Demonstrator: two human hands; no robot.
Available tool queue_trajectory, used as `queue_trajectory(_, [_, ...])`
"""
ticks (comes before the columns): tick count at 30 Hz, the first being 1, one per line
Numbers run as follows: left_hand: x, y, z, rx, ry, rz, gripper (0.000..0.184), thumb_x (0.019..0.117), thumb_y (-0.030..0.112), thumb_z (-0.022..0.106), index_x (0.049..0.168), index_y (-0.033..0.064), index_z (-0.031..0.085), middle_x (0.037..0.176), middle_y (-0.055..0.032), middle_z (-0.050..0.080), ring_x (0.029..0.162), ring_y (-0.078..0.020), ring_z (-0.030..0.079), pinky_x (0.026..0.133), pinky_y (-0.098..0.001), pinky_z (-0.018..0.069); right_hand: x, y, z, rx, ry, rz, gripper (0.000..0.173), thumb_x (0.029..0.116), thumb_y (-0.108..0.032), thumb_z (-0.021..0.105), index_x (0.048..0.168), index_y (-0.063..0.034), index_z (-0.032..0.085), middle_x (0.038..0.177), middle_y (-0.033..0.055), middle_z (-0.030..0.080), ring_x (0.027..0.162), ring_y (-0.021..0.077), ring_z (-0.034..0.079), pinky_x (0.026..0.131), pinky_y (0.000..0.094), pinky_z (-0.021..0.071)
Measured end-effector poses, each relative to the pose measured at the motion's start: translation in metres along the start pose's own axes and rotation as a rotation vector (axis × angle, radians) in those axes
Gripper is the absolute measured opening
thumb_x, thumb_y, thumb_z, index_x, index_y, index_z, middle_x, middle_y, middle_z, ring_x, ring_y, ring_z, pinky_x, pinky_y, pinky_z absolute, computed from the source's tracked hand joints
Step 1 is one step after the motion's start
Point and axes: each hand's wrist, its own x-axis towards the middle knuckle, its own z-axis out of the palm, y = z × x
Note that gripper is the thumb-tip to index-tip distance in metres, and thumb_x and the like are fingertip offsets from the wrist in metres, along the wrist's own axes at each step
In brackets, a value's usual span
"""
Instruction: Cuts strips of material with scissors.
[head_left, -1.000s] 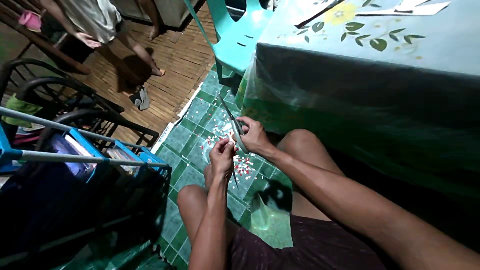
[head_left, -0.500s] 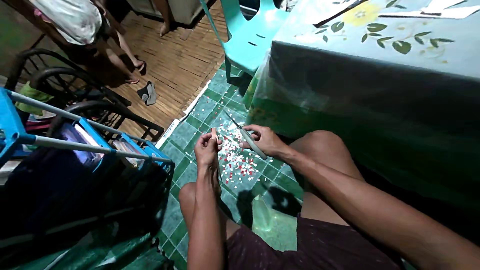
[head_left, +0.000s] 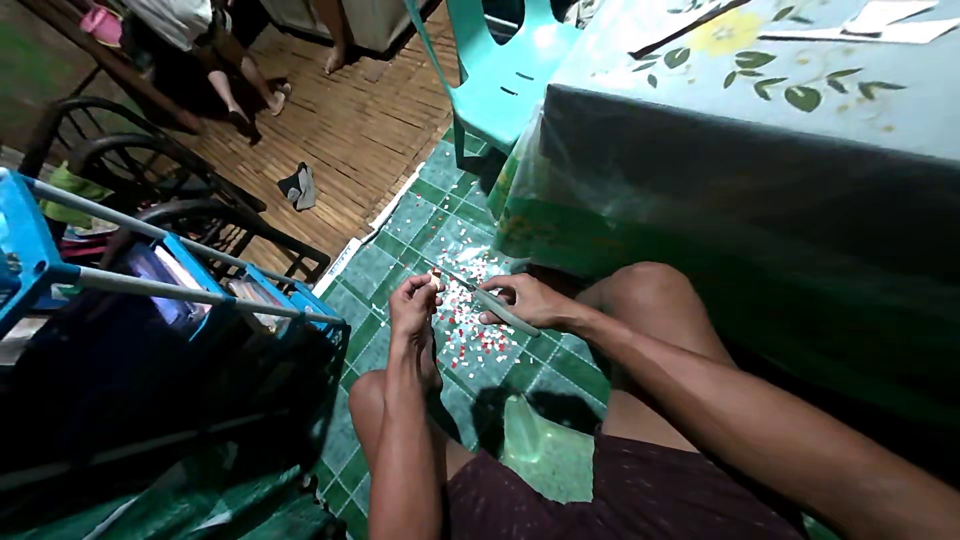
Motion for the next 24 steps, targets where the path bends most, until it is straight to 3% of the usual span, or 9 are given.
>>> queue_trajectory(7, [-0.004,0.0,-0.002,-0.023,0.009,0.038,0.011,0.0952,-0.002,0.065,0.105,-0.0026,0.068,0.09,-0.0147,0.071,0.061,-0.0124,0.059,0.056,-0.0248,0.0503,0.002,0.002,0.005,-0.011,-0.008,-0.013,0.061,0.0826,-0.045,0.084,0.13,-0.0123,0.065,0.079,0.0033,0.065,0.064,0.0101,0.058,0.066,0.0321,0.0535])
queue_trajectory(13, [-0.001,0.002,-0.006,-0.035,0.116,0.094,0.011,0.0959,-0.001,0.065,0.106,-0.0021,0.068,0.088,-0.0136,0.071,0.061,-0.0135,0.059,0.056,-0.0253,0.0511,0.002,0.005,0.004,-0.235,0.067,-0.038,0.066,0.0804,-0.054,0.081,0.135,-0.0206,0.064,0.097,0.0088,0.072,0.083,0.0224,0.069,0.08,0.0522,0.0566])
queue_trajectory(16, [0.0,0.0,-0.01,-0.031,0.109,0.142,0.012,0.0968,-0.001,0.064,0.108,-0.0005,0.067,0.09,-0.0124,0.069,0.063,-0.0137,0.059,0.058,-0.0263,0.0516,0.001,0.002,0.002,-0.369,0.089,-0.018,0.065,0.0806,-0.059,0.078,0.135,-0.0264,0.064,0.101,0.0079,0.073,0.09,0.0259,0.069,0.082,0.0584,0.0549])
queue_trajectory(24, [0.004,-0.005,-0.013,0.094,-0.018,0.204,0.012,0.0971,0.002,0.063,0.107,0.002,0.07,0.092,-0.011,0.071,0.069,-0.0156,0.063,0.062,-0.0298,0.0538,0.001,0.001,0.003,-0.344,0.111,-0.084,0.063,0.0817,-0.057,0.078,0.135,-0.0255,0.065,0.097,0.0074,0.073,0.086,0.0243,0.069,0.079,0.0559,0.056])
